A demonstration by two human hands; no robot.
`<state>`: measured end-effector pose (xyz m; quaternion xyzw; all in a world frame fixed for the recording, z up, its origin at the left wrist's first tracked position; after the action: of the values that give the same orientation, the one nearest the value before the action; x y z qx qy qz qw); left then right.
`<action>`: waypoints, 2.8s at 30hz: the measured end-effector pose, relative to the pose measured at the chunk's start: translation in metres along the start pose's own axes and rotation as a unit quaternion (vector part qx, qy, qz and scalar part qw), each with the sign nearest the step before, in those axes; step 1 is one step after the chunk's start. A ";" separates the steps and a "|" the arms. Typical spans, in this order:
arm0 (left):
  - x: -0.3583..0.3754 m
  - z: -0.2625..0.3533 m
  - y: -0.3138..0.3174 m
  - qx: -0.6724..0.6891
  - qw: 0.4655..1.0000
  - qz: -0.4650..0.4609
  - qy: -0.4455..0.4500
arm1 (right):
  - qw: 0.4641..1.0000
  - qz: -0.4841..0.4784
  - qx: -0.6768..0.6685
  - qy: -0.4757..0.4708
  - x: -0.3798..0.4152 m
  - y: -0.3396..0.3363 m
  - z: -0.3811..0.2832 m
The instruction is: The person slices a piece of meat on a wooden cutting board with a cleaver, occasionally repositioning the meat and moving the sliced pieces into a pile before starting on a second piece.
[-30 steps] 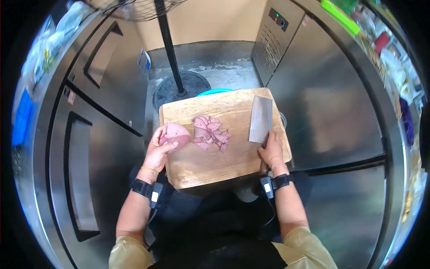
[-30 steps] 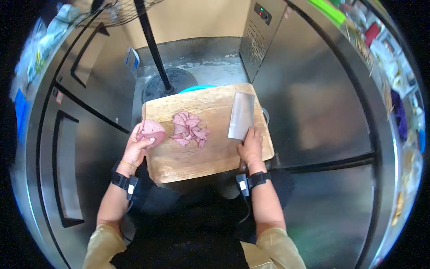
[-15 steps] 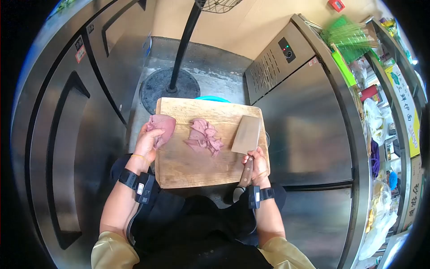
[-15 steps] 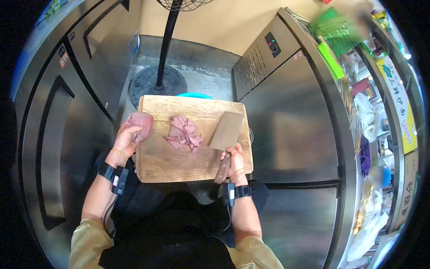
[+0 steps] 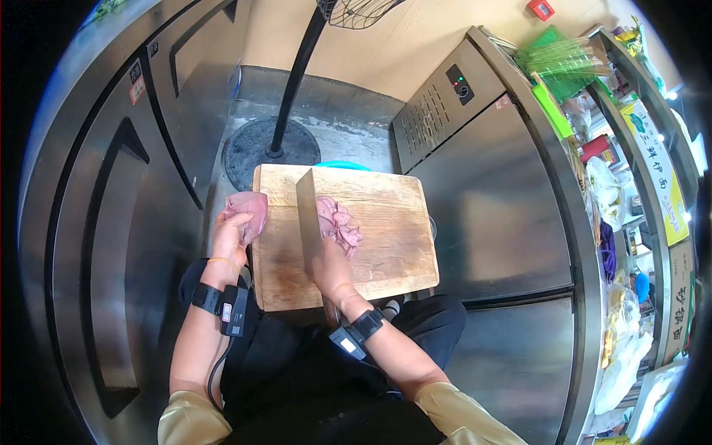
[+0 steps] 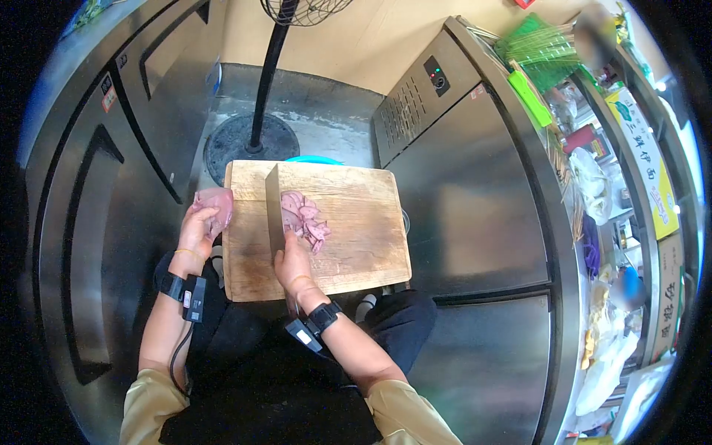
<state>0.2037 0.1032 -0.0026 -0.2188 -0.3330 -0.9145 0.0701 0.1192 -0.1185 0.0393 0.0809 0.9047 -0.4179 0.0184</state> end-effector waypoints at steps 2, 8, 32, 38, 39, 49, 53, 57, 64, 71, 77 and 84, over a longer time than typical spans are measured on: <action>-0.002 -0.002 0.001 -0.010 1.000 -0.018 0.003 | 0.999 -0.018 -0.021 0.045 -0.001 0.001 0.011; -0.013 -0.017 0.002 -0.014 0.999 -0.028 -0.002 | 0.999 -0.006 0.036 -0.002 -0.008 0.039 0.089; -0.002 -0.039 0.043 -0.082 0.996 -0.032 -0.030 | 0.983 -0.174 -0.027 -0.055 0.041 -0.080 0.040; 0.006 -0.027 0.030 -0.106 0.993 -0.021 -0.040 | 0.963 -0.258 -0.032 -0.066 0.032 -0.083 0.070; 0.009 -0.025 0.029 -0.109 0.993 -0.014 -0.042 | 0.970 -0.223 -0.035 -0.088 0.022 -0.086 0.080; 0.017 -0.028 0.043 -0.189 0.979 -0.050 -0.050 | 0.980 -0.170 0.071 -0.080 -0.026 -0.116 0.071; 0.027 -0.054 0.064 -0.271 0.948 -0.143 -0.085 | 0.991 -0.126 0.013 -0.048 0.010 -0.126 0.058; 0.039 -0.103 0.078 -0.360 0.894 -0.262 -0.047 | 0.994 -0.104 0.030 -0.003 0.055 -0.129 0.055; 0.067 -0.093 0.113 -0.585 0.745 -0.242 0.211 | 0.987 -0.121 0.092 0.055 0.091 -0.100 0.072; 0.086 -0.088 0.127 -0.591 0.732 -0.233 0.246 | 0.973 -0.174 0.146 0.029 0.090 -0.082 0.066; 0.076 -0.093 0.118 -0.587 0.744 -0.223 0.227 | 0.975 -0.190 0.105 0.045 0.085 -0.087 0.077; 0.089 -0.083 0.115 -0.573 0.763 -0.171 0.244 | 0.975 -0.197 0.094 0.043 0.081 -0.088 0.078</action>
<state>0.1264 -0.0366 0.0469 0.0725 0.2500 -0.9542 -0.1472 0.0227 -0.2226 0.0467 -0.0793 0.8594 -0.4927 -0.1110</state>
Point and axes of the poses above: each hand's wrist, its own x-axis away from the middle knuckle, its own y-axis out of the palm, z = x × y, the point moved 9 cm from there along -x, towards the middle knuckle, and after that the axes turned 2 degrees about -y, right-handed, at the moved point
